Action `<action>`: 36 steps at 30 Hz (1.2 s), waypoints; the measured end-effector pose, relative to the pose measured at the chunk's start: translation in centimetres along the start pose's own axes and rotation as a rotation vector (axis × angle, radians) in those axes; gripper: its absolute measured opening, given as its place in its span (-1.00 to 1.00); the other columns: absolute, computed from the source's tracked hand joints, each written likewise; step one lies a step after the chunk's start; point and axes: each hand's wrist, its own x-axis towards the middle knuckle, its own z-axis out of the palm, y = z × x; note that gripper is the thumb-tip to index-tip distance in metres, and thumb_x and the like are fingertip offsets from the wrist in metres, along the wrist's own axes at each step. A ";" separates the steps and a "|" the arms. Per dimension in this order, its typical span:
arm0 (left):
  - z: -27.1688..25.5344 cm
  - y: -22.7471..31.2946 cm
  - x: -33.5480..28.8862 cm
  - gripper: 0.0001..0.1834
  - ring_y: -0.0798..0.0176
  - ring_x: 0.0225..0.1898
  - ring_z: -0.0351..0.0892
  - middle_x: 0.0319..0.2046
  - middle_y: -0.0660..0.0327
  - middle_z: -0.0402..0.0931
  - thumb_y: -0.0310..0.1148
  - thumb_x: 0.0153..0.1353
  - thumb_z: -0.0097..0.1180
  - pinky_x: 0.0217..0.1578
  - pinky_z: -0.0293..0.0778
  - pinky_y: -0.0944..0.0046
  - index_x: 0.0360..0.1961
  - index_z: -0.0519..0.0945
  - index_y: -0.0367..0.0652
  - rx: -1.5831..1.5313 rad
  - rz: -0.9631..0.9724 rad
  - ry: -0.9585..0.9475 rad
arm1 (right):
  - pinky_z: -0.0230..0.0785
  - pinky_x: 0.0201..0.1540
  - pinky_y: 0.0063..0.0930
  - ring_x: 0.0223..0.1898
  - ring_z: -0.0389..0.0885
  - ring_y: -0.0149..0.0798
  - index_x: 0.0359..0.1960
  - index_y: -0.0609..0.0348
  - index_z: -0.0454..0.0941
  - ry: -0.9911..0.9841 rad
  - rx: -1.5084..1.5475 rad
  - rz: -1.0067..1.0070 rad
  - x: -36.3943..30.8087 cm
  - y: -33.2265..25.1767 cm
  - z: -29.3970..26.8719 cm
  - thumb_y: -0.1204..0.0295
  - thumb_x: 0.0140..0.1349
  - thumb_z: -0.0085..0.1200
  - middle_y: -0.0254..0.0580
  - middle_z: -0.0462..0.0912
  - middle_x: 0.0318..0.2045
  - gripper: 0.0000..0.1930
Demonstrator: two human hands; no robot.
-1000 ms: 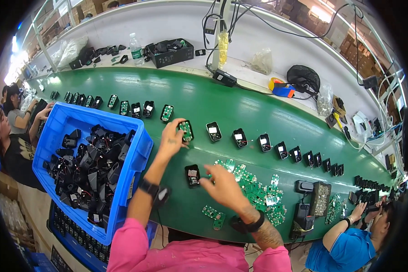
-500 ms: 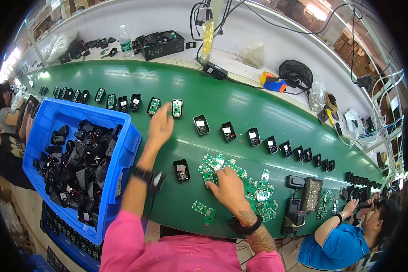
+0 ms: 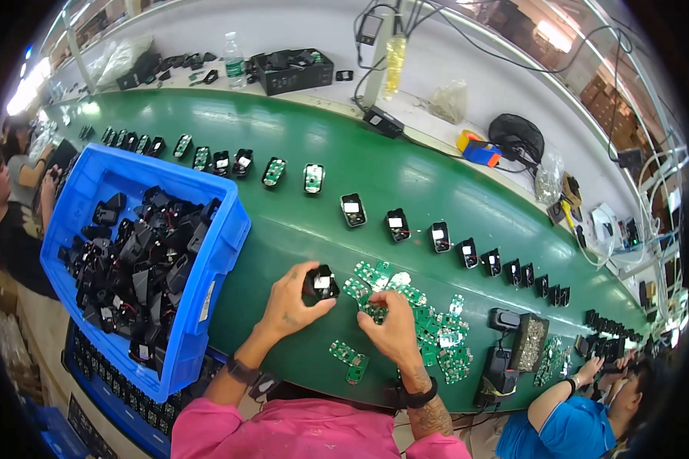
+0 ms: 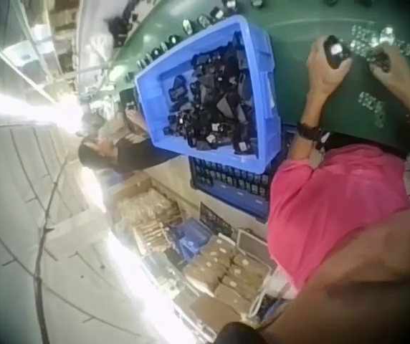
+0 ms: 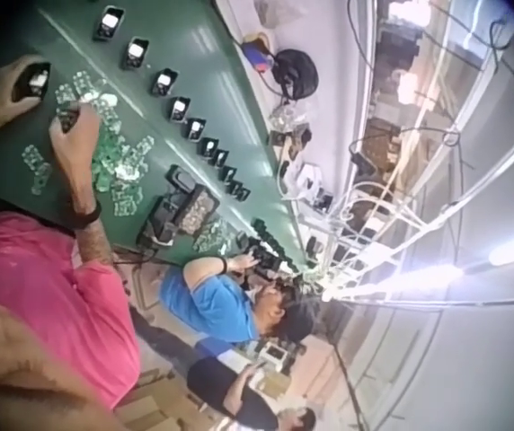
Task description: The person assembles electronic devices by hand, picking up a circuit board and a plastic housing, fitting the board into the housing, and placing the assembled unit onto the green conveyor belt.
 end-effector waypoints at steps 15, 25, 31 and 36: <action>-1.0 5.9 -0.7 -0.42 -0.06 -0.30 0.62 -0.28 -0.03 0.57 -0.02 -0.03 0.29 -0.22 0.51 0.11 -0.14 0.58 -0.33 -0.038 0.051 -0.381 | 0.42 0.01 -0.36 -0.15 0.57 -0.25 -0.05 0.32 0.49 -0.136 1.593 0.396 -3.6 1.2 -1.0 0.40 0.13 0.19 -0.08 0.62 -0.17 -0.63; -0.8 6.6 -0.9 -0.22 0.12 -0.18 0.69 0.02 -0.05 0.45 -0.30 0.03 0.38 -0.16 0.63 0.21 0.26 0.31 -0.29 -0.478 -0.156 -0.466 | 0.46 0.06 -0.34 0.00 0.55 -0.30 0.16 0.35 0.48 0.032 0.820 0.006 -4.3 0.6 -1.0 0.68 -0.01 0.37 -0.06 0.62 -0.05 -0.39; 1.1 4.8 -3.5 -0.13 0.21 -0.19 0.66 0.11 -0.01 0.38 -0.58 0.10 0.27 -0.23 0.64 0.26 0.40 0.09 -0.17 -1.196 -0.322 -0.556 | 0.47 0.05 -0.35 -0.03 0.56 -0.27 0.21 0.31 0.45 0.039 0.404 -0.131 -4.5 -1.2 -2.7 0.58 -0.01 0.42 -0.16 0.69 -0.08 -0.33; 1.8 5.1 -3.9 -0.27 0.35 -0.40 0.53 -0.06 0.02 0.40 -0.61 0.26 -0.04 -0.43 0.48 0.34 0.41 -0.04 -0.12 -1.129 -0.417 -0.606 | 0.45 -0.08 -0.43 -0.13 0.55 -0.32 0.10 0.22 0.58 0.171 0.096 -0.312 -4.3 -1.9 -3.0 0.55 0.00 0.42 -0.27 0.70 -0.26 -0.46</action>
